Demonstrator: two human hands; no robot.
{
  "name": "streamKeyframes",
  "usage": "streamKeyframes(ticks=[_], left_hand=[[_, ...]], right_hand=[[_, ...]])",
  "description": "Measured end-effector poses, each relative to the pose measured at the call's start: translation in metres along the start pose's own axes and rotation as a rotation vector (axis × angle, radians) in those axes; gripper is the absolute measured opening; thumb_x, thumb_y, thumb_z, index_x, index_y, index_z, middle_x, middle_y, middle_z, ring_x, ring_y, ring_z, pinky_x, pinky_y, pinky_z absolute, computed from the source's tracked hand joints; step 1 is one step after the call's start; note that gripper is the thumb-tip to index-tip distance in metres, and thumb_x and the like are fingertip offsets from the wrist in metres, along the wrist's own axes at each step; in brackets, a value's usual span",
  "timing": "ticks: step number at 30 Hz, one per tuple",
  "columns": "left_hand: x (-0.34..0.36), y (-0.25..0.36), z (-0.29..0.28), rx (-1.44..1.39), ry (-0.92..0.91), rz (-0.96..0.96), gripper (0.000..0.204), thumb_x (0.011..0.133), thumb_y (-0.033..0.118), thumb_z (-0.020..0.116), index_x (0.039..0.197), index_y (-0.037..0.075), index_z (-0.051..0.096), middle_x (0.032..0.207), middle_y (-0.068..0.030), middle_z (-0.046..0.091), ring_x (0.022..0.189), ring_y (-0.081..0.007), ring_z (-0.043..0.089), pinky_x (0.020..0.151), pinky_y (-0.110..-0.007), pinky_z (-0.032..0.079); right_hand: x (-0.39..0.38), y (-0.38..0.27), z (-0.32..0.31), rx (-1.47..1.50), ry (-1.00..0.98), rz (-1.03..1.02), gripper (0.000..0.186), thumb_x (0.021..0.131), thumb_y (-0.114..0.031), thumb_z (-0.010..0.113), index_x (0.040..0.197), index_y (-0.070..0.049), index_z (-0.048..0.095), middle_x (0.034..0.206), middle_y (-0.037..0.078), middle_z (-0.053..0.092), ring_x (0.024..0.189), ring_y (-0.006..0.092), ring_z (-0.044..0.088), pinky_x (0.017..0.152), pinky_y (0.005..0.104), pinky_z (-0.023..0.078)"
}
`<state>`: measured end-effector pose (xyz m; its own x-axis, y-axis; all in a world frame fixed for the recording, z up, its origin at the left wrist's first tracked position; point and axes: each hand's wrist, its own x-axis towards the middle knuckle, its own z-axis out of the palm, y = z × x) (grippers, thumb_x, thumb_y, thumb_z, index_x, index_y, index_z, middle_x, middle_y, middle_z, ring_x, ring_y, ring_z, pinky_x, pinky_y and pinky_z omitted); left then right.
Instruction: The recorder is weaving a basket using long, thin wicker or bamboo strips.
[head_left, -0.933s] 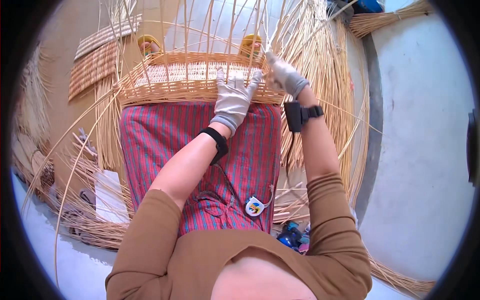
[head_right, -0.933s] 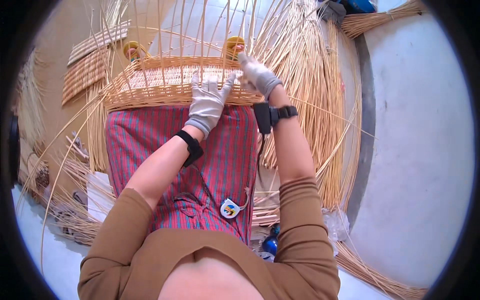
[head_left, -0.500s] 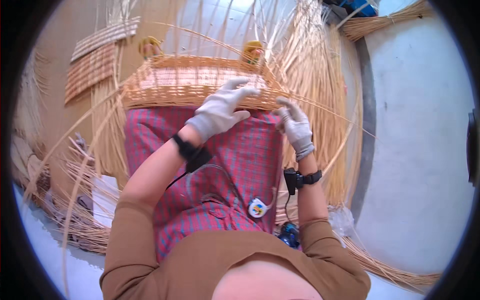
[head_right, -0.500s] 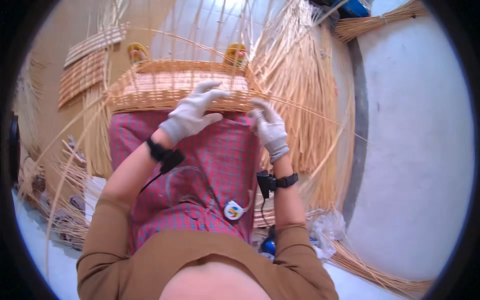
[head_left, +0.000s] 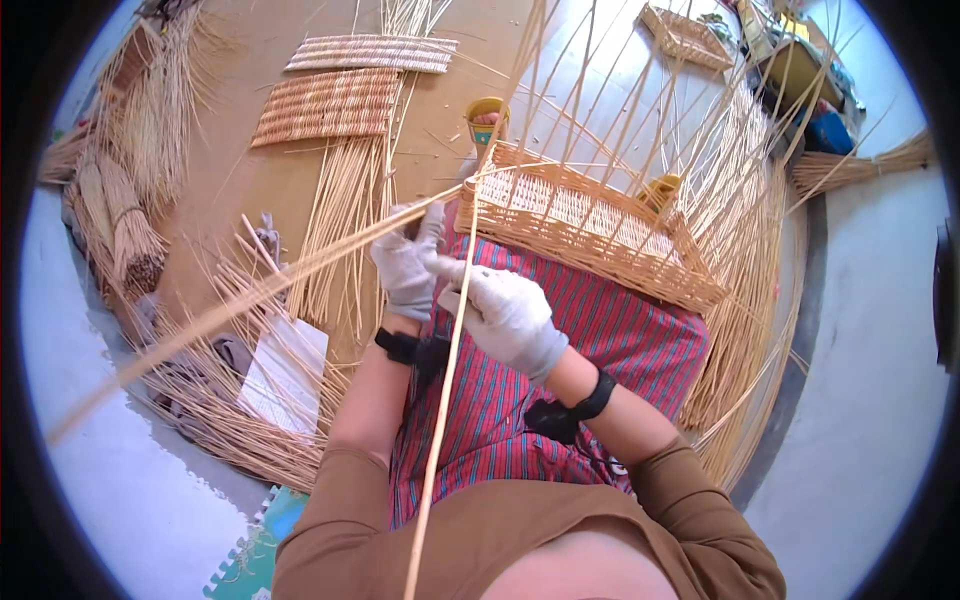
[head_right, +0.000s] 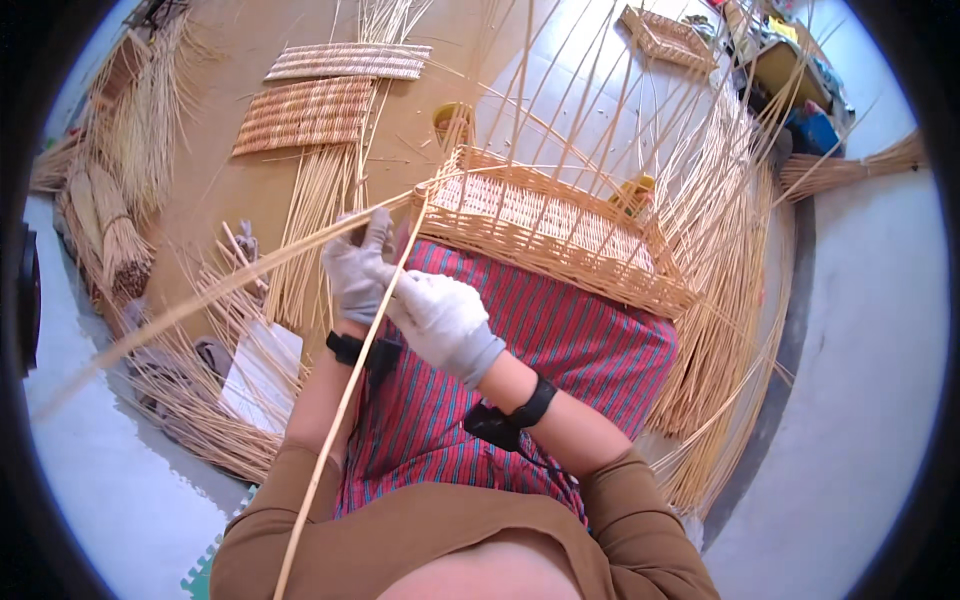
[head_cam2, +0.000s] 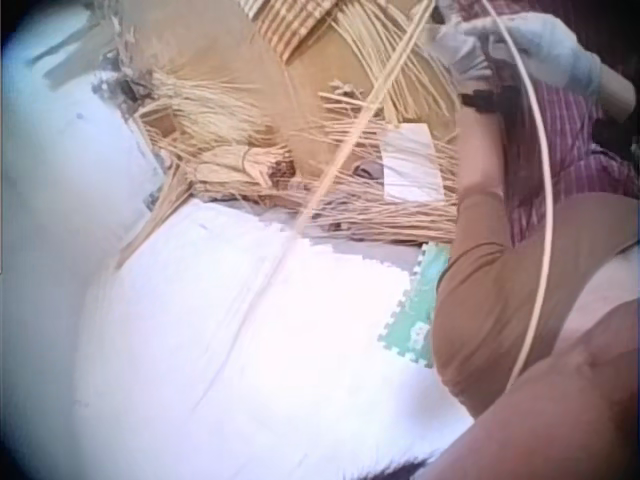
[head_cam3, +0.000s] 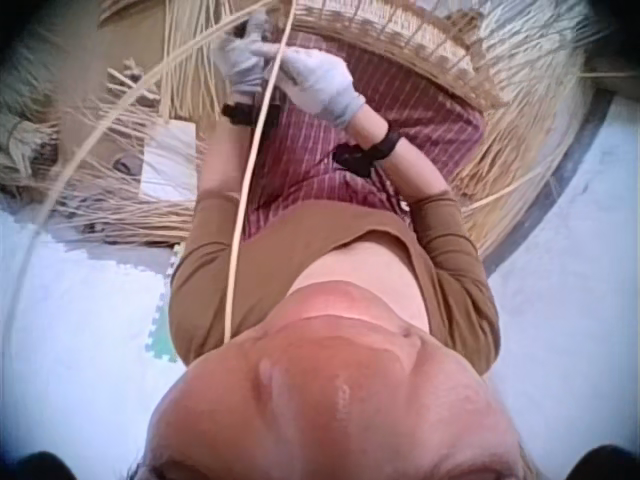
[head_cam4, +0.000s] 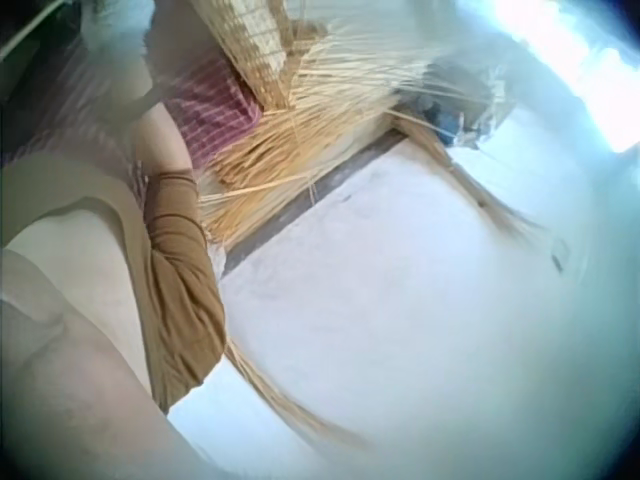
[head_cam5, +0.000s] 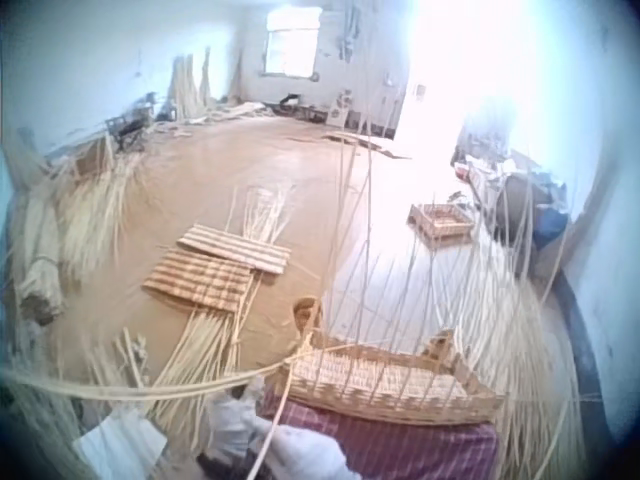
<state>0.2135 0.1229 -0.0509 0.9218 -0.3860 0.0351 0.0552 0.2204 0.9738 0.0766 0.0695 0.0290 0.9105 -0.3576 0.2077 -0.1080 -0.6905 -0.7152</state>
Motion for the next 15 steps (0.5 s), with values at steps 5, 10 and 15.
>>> streamKeyframes(ticks=[5,10,15], left_hand=[[-0.011,-0.002,-0.018,0.238,-0.327,-0.101,0.026,0.102,0.012,0.07,0.121,-0.004,0.063,0.1,-0.0076,0.069,0.086,-0.0125,0.066,0.074,-0.026,0.055],[0.082,-0.033,-0.037,-0.504,-0.854,-0.427,0.052,0.103,0.017,0.07,0.151,0.008,0.051,0.155,-0.011,0.053,0.136,-0.0187,0.055,0.115,-0.033,0.045],[0.155,-0.036,-0.004,0.139,-1.536,-0.041,0.056,0.102,0.041,0.069,0.153,0.021,0.053,0.166,-0.01,0.037,0.159,-0.0257,0.021,0.13,-0.044,0.017]], right_hand=[[0.027,-0.02,0.024,-0.276,0.017,-0.02,0.018,0.091,-0.023,0.068,0.108,-0.015,0.067,0.082,0.009,0.067,0.075,0.0316,0.071,0.063,0.0428,0.057],[0.023,-0.035,0.023,-0.265,0.086,0.023,0.019,0.093,-0.031,0.072,0.092,-0.014,0.063,0.077,0.008,0.061,0.07,0.0296,0.067,0.06,0.0433,0.054],[0.001,-0.037,0.016,-0.244,0.115,0.015,0.014,0.094,-0.025,0.072,0.095,-0.013,0.064,0.08,0.008,0.064,0.075,0.0296,0.068,0.063,0.0426,0.055]])
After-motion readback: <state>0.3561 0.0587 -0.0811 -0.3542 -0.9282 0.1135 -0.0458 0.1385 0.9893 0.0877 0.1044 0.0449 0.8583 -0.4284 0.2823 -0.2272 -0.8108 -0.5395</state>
